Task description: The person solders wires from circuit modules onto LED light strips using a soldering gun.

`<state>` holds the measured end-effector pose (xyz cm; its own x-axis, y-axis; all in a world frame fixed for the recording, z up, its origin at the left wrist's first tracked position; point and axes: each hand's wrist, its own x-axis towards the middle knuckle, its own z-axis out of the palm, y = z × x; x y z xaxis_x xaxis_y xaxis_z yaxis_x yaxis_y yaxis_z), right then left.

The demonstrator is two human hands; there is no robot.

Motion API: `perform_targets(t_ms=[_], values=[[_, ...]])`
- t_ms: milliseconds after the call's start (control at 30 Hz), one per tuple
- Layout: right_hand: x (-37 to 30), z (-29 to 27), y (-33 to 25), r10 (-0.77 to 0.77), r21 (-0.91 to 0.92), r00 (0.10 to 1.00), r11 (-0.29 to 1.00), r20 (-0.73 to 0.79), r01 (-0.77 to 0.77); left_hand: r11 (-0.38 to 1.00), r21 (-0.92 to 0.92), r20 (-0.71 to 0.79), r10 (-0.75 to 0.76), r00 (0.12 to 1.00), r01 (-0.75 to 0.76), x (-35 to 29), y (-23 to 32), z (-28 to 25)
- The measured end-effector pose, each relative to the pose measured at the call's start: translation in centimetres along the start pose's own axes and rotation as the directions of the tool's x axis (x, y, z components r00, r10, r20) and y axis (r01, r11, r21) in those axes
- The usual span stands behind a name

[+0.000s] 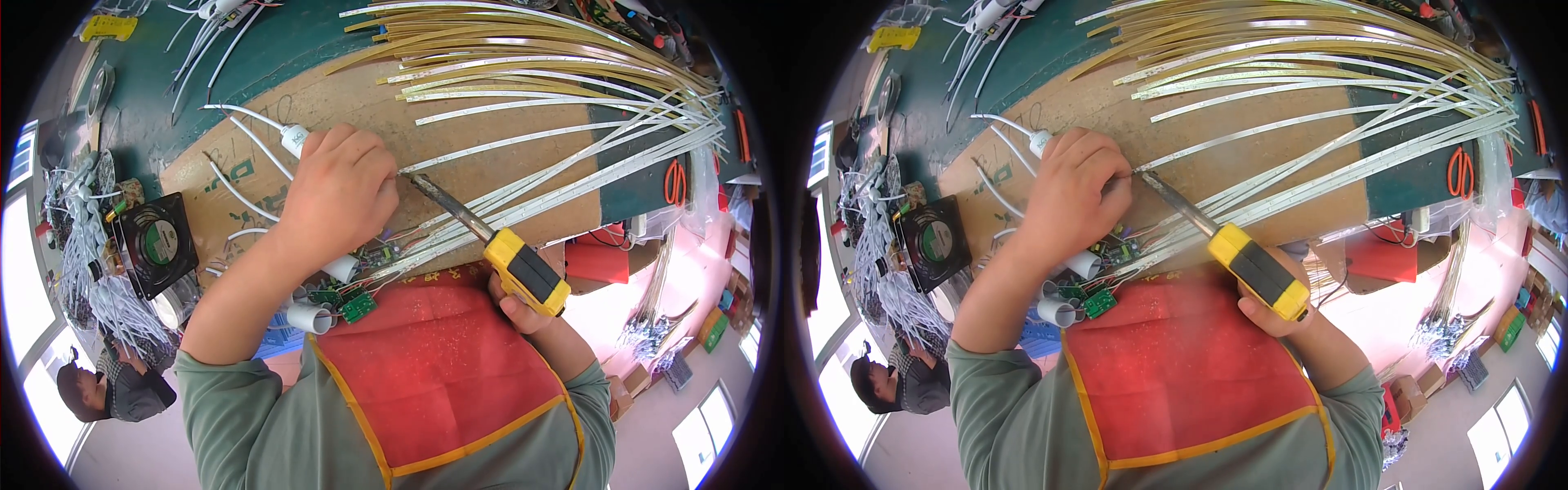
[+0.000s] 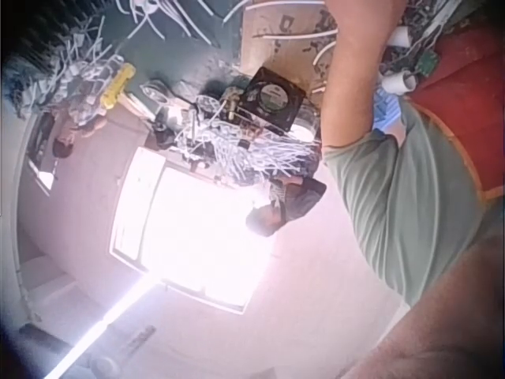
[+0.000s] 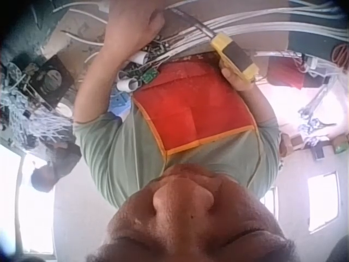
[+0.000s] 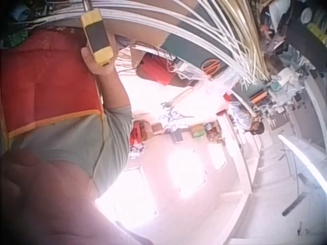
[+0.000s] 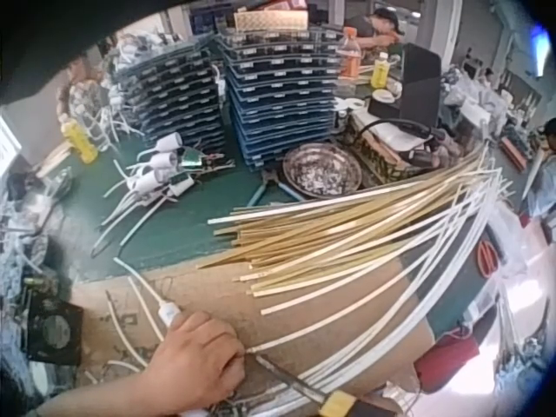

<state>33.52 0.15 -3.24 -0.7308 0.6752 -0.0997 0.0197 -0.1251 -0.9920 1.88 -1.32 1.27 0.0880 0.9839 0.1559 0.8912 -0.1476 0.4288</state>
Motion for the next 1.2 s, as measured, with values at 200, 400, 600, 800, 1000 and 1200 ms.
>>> perform_targets(t_ms=[200,400,600,800,1000,1200], values=[[0.4,-0.4,-0.3,-0.046,-0.100,0.999,0.994,0.028,0.048,1.000,-0.001,-0.004,0.000,1.000,0.000,0.0,0.0,0.0],[0.0,0.4,1.0,-0.114,-0.228,0.993,0.968,-0.020,0.107,1.000,-0.005,-0.002,-0.002,1.000,0.002,0.0,0.1,0.0],[0.1,0.4,0.9,-0.125,-0.248,0.992,0.962,-0.028,0.115,1.000,-0.007,-0.011,0.002,1.000,-0.003,0.0,0.0,0.1],[0.1,0.5,0.9,-0.120,-0.235,0.992,0.966,-0.027,0.111,1.000,-0.008,-0.013,-0.001,1.000,0.001,0.0,0.1,0.0],[-0.4,-0.7,1.1,-0.134,-0.270,0.990,0.952,0.045,0.141,1.000,-0.017,-0.016,-0.015,1.000,0.014,0.0,0.1,0.1],[-0.4,-1.0,0.9,-0.141,-0.313,0.983,0.934,0.120,0.172,1.000,-0.006,-0.009,-0.002,1.000,0.002,0.1,0.1,0.0]])
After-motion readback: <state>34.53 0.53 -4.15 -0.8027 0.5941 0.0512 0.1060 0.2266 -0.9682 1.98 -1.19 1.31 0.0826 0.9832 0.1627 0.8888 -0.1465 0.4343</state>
